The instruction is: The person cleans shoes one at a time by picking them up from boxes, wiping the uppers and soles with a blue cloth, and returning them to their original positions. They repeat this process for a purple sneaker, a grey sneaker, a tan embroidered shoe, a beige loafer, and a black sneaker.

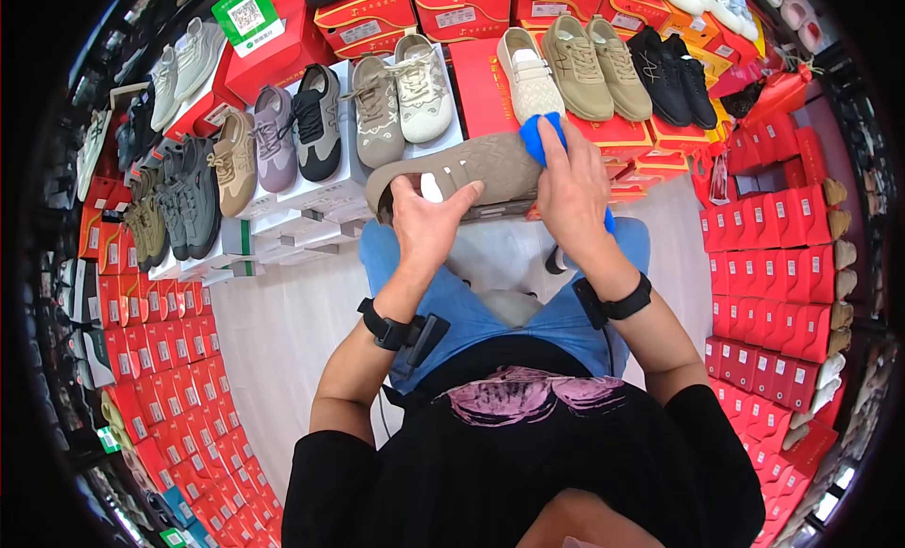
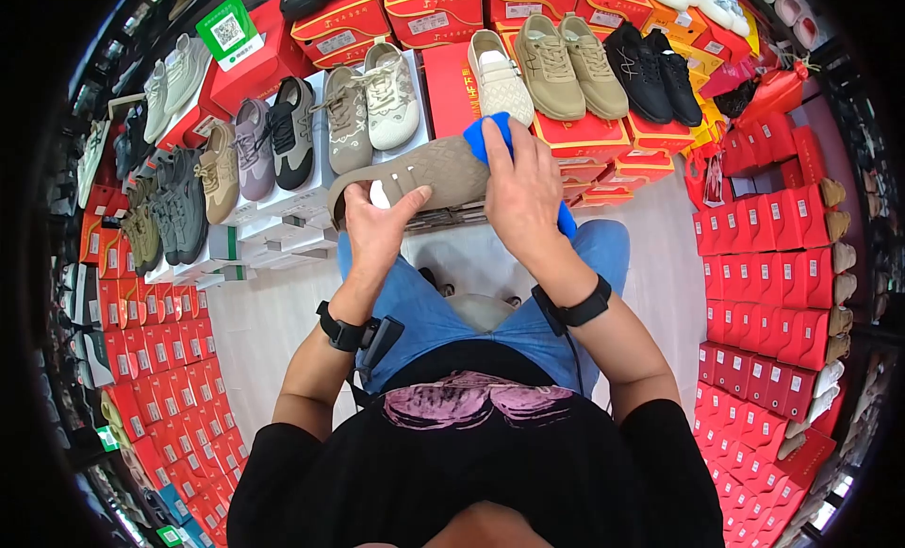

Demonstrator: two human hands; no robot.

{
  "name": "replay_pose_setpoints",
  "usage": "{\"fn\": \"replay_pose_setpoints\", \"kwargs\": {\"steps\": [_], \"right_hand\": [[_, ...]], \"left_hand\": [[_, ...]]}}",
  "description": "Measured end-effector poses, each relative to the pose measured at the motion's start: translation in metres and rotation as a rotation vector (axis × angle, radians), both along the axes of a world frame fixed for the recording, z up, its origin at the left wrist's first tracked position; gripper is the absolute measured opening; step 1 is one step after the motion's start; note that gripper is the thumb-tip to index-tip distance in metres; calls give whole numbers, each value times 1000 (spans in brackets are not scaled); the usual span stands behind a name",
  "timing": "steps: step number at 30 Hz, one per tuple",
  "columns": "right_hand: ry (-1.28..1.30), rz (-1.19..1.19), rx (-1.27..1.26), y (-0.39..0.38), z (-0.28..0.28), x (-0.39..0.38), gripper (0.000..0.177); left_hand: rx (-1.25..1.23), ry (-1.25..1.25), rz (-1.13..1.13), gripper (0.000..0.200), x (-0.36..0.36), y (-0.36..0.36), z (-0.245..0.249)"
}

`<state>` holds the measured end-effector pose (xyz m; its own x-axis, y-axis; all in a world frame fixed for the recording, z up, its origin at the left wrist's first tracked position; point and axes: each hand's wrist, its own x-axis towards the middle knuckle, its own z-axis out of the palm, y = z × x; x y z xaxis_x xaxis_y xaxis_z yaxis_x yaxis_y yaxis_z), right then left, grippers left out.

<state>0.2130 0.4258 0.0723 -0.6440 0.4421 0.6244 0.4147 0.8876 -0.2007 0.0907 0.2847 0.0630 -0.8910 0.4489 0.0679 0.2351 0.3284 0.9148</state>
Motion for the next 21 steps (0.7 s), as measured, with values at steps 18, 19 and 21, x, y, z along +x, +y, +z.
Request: {"fn": "replay_pose_setpoints", "kwargs": {"steps": [18,19,21], "right_hand": [[-193,218,-46,-46,2,-13,48],[-156,247,-63,-47,2,-12,50],[-116,272,-78,-50,2,-8,52]], "left_hand": [[413,-844,-109,30,15,7,-16],[408,-844,-109,30,15,6,-18],[457,-943,-122,35,12,4,-26]]}}
